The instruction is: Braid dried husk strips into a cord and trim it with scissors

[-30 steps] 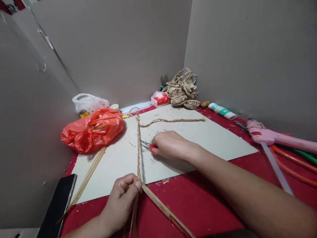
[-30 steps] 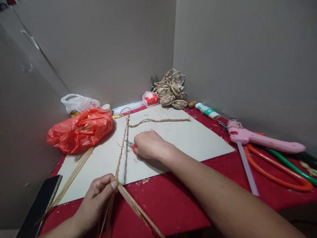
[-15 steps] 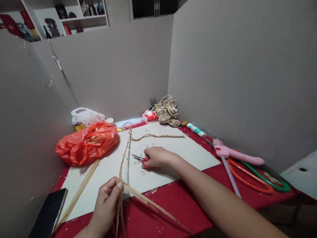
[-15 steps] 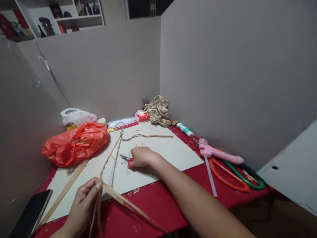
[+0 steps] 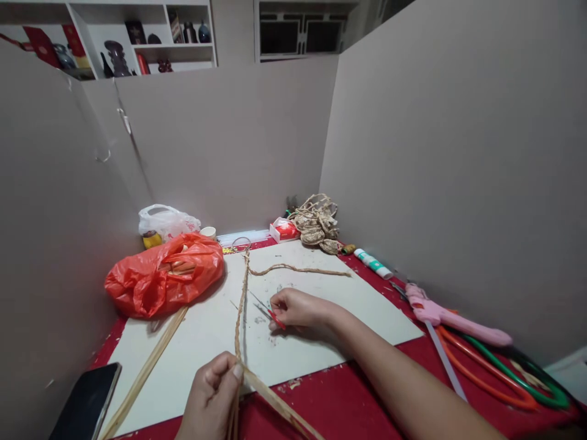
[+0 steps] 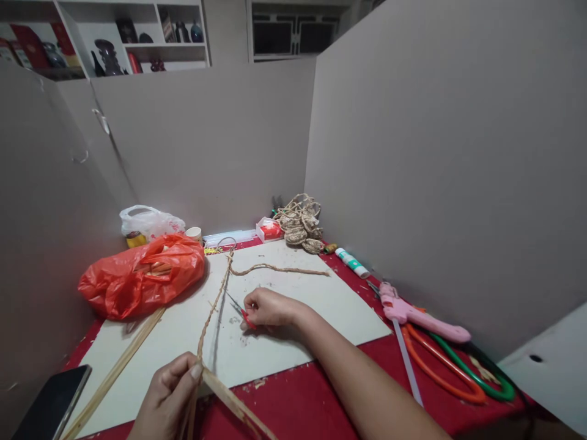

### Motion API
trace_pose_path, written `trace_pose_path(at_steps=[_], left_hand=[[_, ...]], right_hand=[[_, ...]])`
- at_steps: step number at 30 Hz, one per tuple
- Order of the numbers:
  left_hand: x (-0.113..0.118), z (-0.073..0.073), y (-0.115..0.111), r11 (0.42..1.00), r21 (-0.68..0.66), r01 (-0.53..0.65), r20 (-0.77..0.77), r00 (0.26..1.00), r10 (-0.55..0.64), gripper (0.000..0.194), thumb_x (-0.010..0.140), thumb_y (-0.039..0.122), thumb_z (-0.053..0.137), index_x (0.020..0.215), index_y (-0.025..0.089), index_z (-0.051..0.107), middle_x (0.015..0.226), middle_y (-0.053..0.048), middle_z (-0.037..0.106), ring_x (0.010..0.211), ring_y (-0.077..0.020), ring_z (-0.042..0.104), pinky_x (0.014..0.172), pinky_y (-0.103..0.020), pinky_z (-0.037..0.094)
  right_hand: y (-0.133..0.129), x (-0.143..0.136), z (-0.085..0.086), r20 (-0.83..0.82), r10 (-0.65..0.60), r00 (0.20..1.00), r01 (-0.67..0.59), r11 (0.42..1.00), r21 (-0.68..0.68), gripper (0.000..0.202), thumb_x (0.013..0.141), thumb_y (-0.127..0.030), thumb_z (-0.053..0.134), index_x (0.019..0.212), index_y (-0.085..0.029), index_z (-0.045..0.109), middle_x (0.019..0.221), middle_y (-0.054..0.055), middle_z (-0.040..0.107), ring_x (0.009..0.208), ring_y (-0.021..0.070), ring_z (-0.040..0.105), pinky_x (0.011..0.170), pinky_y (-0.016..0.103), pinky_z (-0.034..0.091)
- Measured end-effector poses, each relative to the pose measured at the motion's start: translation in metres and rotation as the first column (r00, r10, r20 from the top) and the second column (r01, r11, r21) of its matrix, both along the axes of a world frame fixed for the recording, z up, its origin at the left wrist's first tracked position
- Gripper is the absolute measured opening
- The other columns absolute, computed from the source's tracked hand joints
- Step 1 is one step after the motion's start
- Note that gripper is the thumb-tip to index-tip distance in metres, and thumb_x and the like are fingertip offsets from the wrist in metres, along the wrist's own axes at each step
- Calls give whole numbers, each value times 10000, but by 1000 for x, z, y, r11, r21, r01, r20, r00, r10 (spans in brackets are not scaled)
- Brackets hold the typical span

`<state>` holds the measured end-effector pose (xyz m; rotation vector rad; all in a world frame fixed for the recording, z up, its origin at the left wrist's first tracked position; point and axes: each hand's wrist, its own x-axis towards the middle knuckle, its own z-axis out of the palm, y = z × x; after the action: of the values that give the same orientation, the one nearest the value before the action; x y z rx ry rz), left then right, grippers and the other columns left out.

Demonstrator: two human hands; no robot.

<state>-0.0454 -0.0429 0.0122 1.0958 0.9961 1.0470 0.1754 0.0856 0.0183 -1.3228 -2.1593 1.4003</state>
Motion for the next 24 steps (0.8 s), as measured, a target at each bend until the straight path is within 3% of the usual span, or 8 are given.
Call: trace_pose_path(at_steps=[6, 8, 11, 14, 18, 21, 24], left_hand=[[3, 1, 0, 999, -9, -41, 11, 999, 41, 368, 747, 477, 626, 636, 151, 499, 579, 37, 380, 555, -83, 300, 535, -198, 289], [3, 1, 0, 999, -2, -35, 2, 999, 35, 367, 750, 486, 618, 646, 153, 505, 582, 31, 395, 562, -90, 323, 550, -203, 307], [0, -1, 3, 999, 38, -11, -31, 999, 12, 369, 757, 492, 605, 646, 152, 517, 615, 16, 416, 593, -105, 362, 578, -212, 334], [-1, -3, 7, 993, 113, 14, -103, 995, -2, 370, 771, 473, 594, 612, 150, 509, 673, 1, 421, 655, -122, 391, 618, -220, 353], [0, -6, 8, 986, 151, 64, -123, 991, -45, 368, 799, 461, 561, 610, 152, 495, 736, -7, 440, 697, -130, 411, 662, -232, 357], [2, -14, 10, 989, 75, 126, -46, 991, -123, 377, 779, 497, 573, 644, 150, 510, 690, 2, 448, 636, -113, 397, 620, -232, 335], [0, -28, 17, 984, -55, 171, 30, 985, -169, 409, 725, 545, 615, 681, 151, 517, 612, 15, 471, 542, -91, 371, 552, -225, 285]], right_hand=[[-2, 2, -4, -20, 67, 998, -67, 997, -39, 157, 701, -301, 616, 684, -153, 568, 507, -31, 540, 425, 89, 489, 408, 189, 337], [1, 3, -6, -35, -45, 998, 48, 993, 106, 142, 723, -272, 591, 656, -150, 558, 513, -22, 551, 444, 90, 495, 425, 191, 336], [12, 2, -9, -55, -265, 963, 269, 918, 290, 130, 782, -244, 519, 692, -154, 543, 530, -23, 541, 470, 88, 487, 452, 194, 339], [36, -5, -3, -20, -390, 921, 370, 854, 367, 184, 855, -262, 438, 779, -146, 559, 610, -2, 572, 528, 99, 521, 492, 203, 377], [82, -28, 15, 127, -463, 877, 371, 821, 433, 210, 896, -280, 459, 881, -137, 613, 829, 56, 642, 753, 142, 601, 652, 243, 462], [113, -50, 23, 263, -512, 818, 368, 816, 445, 264, 898, -322, 510, 1087, -154, 584, 1094, 85, 598, 933, 183, 588, 796, 361, 493], [133, -67, 18, 352, -539, 765, 381, 820, 427, 336, 887, -329, 536, 1184, -173, 534, 1187, 88, 551, 989, 202, 575, 821, 410, 496]])
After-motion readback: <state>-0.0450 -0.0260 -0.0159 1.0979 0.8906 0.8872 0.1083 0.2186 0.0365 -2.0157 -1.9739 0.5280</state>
